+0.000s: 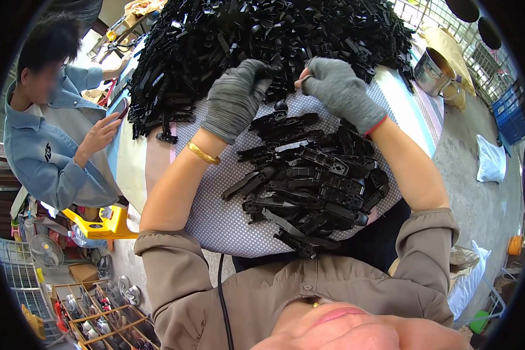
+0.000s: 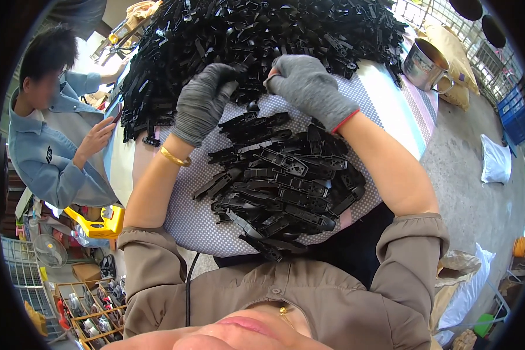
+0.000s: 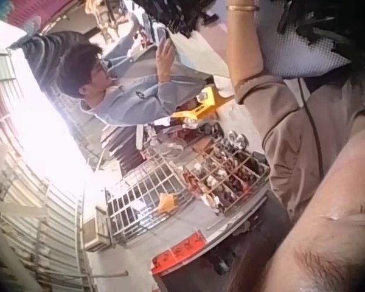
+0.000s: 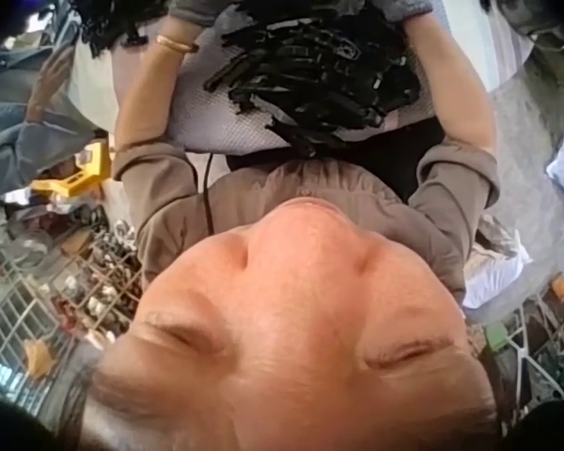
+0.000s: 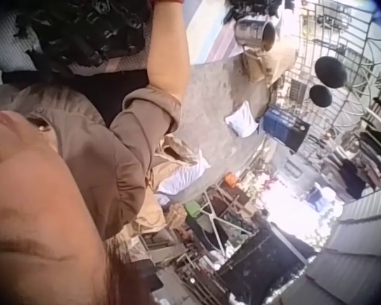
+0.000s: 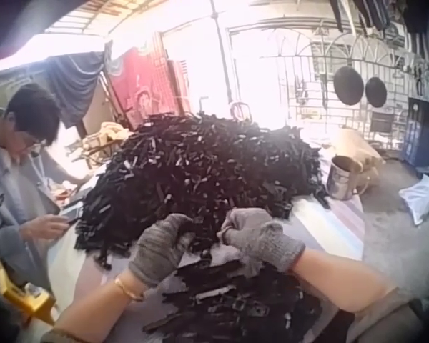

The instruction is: Picking up small black plastic components from a pile and sorting them into organized groups on a workbench.

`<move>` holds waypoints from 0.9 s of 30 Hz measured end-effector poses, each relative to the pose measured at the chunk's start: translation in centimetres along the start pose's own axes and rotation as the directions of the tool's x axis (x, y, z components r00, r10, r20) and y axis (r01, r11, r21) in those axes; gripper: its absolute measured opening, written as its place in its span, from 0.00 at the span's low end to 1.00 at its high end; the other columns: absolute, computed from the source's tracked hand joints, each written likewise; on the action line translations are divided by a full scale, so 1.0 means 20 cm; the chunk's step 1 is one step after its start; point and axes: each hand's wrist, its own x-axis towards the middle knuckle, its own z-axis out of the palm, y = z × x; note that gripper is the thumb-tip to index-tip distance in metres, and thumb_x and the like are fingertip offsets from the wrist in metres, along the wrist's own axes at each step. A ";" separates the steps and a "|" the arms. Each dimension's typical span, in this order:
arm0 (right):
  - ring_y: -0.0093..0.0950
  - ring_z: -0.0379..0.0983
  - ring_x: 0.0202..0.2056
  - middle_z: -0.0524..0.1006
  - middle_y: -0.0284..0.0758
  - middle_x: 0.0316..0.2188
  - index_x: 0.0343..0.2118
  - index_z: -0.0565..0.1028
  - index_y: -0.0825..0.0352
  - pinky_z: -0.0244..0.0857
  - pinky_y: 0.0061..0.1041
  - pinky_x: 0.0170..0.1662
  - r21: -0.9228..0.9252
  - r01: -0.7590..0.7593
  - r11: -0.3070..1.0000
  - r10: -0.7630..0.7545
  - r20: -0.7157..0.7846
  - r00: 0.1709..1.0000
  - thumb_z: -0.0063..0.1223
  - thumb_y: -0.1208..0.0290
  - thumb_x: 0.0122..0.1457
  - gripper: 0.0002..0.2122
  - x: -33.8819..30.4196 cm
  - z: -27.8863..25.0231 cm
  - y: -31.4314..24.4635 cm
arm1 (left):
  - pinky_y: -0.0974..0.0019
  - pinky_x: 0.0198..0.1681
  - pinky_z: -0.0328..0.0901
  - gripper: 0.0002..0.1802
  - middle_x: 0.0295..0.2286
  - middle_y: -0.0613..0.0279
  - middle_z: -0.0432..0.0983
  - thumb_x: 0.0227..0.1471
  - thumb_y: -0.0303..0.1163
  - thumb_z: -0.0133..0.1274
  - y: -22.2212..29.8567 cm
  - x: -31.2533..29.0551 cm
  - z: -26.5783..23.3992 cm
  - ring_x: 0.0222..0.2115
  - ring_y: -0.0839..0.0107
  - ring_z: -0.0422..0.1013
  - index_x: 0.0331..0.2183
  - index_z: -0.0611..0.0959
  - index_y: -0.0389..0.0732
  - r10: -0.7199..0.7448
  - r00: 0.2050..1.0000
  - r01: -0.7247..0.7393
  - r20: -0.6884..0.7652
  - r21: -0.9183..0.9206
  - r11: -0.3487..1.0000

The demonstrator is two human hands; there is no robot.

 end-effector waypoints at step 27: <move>0.16 0.65 0.23 0.72 0.28 0.20 0.32 0.77 0.69 0.62 0.15 0.28 0.563 -0.141 0.814 0.069 0.148 0.987 0.56 0.66 0.54 0.10 -0.09 -0.12 -0.11 | 0.77 0.31 0.64 0.16 0.27 0.66 0.77 0.52 0.37 0.53 0.14 -0.04 -0.12 0.25 0.83 0.68 0.39 0.79 0.37 -0.246 0.823 0.561 0.512 -0.668 0.489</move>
